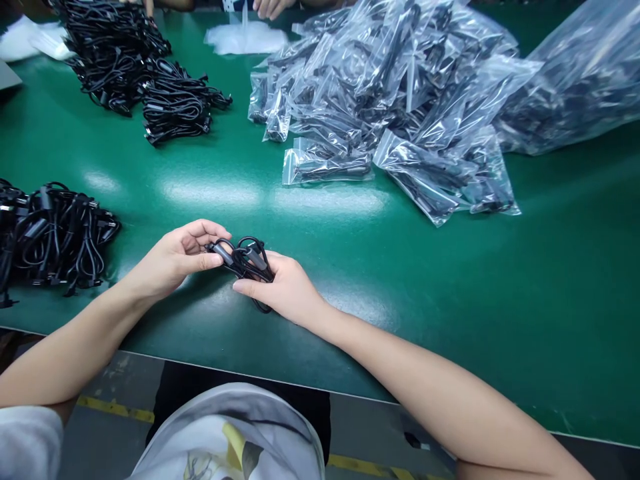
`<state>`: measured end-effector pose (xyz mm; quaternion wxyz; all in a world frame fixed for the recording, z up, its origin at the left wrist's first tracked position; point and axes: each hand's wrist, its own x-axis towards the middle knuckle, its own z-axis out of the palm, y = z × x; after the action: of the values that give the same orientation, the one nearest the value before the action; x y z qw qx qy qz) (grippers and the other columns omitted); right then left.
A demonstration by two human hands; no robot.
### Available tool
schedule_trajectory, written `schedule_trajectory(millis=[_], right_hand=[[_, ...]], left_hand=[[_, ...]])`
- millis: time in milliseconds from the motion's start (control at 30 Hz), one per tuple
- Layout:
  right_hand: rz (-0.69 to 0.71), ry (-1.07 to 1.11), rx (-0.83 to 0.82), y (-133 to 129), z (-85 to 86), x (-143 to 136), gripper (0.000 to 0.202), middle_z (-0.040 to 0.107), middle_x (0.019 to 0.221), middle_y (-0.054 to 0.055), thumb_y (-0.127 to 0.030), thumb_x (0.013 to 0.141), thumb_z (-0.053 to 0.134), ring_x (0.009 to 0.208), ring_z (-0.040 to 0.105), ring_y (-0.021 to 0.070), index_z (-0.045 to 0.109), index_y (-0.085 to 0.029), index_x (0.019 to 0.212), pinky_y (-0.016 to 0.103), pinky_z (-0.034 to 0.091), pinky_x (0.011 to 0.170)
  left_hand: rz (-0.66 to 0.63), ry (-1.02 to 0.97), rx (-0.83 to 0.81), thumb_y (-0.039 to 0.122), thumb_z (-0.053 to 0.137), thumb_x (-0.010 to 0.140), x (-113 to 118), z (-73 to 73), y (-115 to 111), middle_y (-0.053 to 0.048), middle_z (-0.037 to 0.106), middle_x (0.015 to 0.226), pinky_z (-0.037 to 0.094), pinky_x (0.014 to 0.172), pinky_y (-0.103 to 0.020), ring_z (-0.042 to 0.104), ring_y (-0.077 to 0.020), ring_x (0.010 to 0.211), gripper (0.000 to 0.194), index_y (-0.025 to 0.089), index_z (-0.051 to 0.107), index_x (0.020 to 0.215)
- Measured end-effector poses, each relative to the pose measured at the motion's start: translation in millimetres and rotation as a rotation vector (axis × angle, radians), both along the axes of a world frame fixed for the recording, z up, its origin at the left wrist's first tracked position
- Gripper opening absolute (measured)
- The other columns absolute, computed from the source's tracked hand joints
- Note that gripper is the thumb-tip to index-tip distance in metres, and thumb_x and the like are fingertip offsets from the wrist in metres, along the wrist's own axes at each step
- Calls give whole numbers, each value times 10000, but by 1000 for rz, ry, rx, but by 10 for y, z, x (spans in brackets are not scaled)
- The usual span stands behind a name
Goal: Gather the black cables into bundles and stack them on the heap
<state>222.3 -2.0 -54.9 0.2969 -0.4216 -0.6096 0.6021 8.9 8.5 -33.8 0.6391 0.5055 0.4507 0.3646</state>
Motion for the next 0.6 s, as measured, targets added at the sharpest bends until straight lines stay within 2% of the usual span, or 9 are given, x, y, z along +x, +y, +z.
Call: schedule_trajectory(millis=[167, 233, 300, 367, 400, 467, 533, 600], right_hand=[[73, -13, -80, 29, 6, 30, 230, 653, 838, 12, -363, 736, 760, 814, 593, 198, 703, -179, 862, 332, 455, 785], [84, 64, -189, 44, 2, 41, 245, 620, 752, -2, -404, 763, 746, 719, 562, 165, 693, -185, 859, 300, 444, 694], [23, 235, -319, 62, -7, 46, 284, 541, 656, -40, -430, 753, 770, 581, 467, 111, 656, -189, 851, 250, 384, 561], [-58, 396, -416, 80, -16, 47, 342, 449, 588, -80, -430, 715, 818, 499, 353, 71, 592, -190, 802, 215, 299, 474], [-89, 449, -440, 89, -20, 46, 375, 418, 570, -93, -423, 696, 840, 484, 319, 60, 554, -192, 766, 204, 271, 453], [-125, 508, -442, 101, -25, 44, 429, 387, 548, -104, -407, 682, 862, 473, 294, 49, 490, -197, 709, 191, 248, 433], [-164, 539, -417, 101, -27, 37, 455, 382, 533, -111, -393, 673, 874, 464, 291, 44, 461, -202, 696, 186, 245, 423], [-210, 550, -394, 90, -25, 25, 467, 388, 521, -116, -388, 664, 883, 457, 303, 44, 455, -206, 706, 186, 263, 422]], left_hand=[[-31, 46, 36, 274, 797, 749, 29, -2, -21, -56, 719, 962, 528, 881, -346, 681, -197, 936, 335, 172, 638, 1026], [4, 96, 107, 306, 778, 770, 56, -18, -36, -79, 688, 1091, 525, 907, -342, 650, -207, 1034, 374, 175, 613, 1079], [116, 171, 208, 318, 785, 760, 78, -37, -50, -87, 624, 1211, 520, 920, -325, 607, -199, 1097, 441, 186, 580, 1127], [184, 233, 251, 321, 780, 762, 94, -47, -66, -64, 621, 1137, 524, 864, -295, 608, -165, 1000, 424, 187, 573, 1107], [154, 248, 226, 328, 766, 777, 101, -47, -76, -43, 633, 1033, 522, 812, -281, 611, -146, 903, 376, 181, 581, 1070], [-29, 253, 115, 341, 740, 803, 119, -35, -105, -6, 631, 852, 505, 726, -266, 594, -122, 749, 291, 170, 602, 994], [-246, 259, 9, 343, 756, 787, 149, -16, -144, 2, 643, 803, 493, 709, -268, 596, -122, 719, 277, 165, 613, 943], [-369, 294, -31, 340, 788, 753, 187, -3, -183, 2, 660, 810, 487, 723, -271, 604, -128, 739, 290, 166, 611, 903]])
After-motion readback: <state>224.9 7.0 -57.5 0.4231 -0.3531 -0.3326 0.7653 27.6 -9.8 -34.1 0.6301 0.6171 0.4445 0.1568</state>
